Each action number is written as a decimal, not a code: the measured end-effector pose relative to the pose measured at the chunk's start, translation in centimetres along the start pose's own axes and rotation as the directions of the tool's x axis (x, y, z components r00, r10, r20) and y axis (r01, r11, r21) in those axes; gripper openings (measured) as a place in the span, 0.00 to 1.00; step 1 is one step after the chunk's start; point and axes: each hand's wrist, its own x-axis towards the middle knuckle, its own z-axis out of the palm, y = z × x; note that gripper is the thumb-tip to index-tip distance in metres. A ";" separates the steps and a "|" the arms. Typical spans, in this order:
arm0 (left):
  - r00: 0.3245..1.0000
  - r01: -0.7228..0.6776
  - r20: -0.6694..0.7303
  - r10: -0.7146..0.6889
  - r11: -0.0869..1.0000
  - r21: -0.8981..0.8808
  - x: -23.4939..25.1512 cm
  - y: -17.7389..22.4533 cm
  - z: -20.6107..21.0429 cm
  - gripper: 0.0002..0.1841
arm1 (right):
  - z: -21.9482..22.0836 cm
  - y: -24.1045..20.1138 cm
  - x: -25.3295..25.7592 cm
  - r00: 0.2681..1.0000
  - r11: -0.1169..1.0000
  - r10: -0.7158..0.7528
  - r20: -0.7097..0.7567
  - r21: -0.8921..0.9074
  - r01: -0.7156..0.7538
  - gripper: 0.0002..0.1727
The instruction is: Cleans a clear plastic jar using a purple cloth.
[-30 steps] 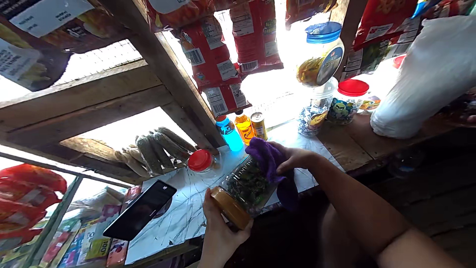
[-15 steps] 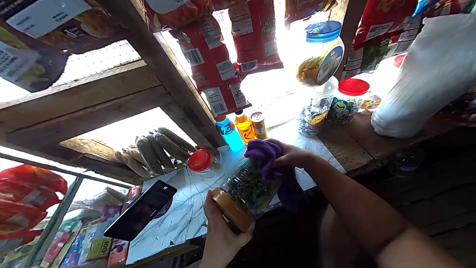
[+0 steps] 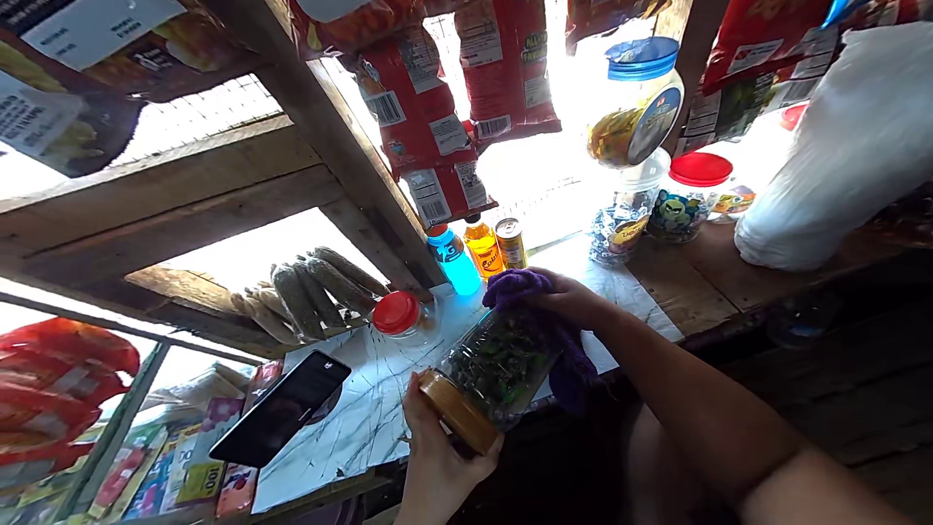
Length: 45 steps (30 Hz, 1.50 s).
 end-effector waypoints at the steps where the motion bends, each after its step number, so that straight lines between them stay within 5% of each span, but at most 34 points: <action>1: 1.000 0.007 0.004 -0.007 1.000 -0.008 0.0 0.0 0.0 0.77 | -0.3 0.0 -0.1 0.999 1.000 0.010 0.030 -0.004 -0.009 0.21; 7: 0.998 0.069 0.019 -0.068 0.996 -0.054 0.3 0.2 -0.2 0.78 | -1.3 -0.1 -0.8 0.951 0.993 0.116 0.286 -0.066 -0.101 0.55; 9: 0.996 0.090 0.027 -0.089 0.994 -0.056 0.3 0.5 -0.2 0.79 | -1.6 0.0 -0.9 0.943 0.992 0.115 0.311 -0.091 -0.091 0.58; 29: 1.000 0.015 -0.002 -0.015 1.000 -0.011 0.0 0.1 0.1 0.77 | 0.2 -0.5 -0.1 0.993 0.975 -0.101 0.055 -0.195 0.110 0.22; 32: 0.999 0.033 -0.002 -0.033 0.999 -0.010 -0.2 0.1 0.1 0.78 | 0.3 -0.8 -0.1 0.989 0.966 -0.079 0.121 -0.235 0.106 0.28; 37: 1.000 0.006 -0.002 -0.006 1.000 0.005 -0.2 0.1 0.1 0.78 | -0.7 -1.1 -0.6 0.951 0.955 -0.011 0.309 -0.279 0.102 0.54; 45: 0.999 -0.044 -0.012 0.044 0.999 0.012 0.0 0.2 0.1 0.77 | -0.6 -0.9 -0.6 0.967 0.934 -0.152 0.206 -0.289 0.208 0.35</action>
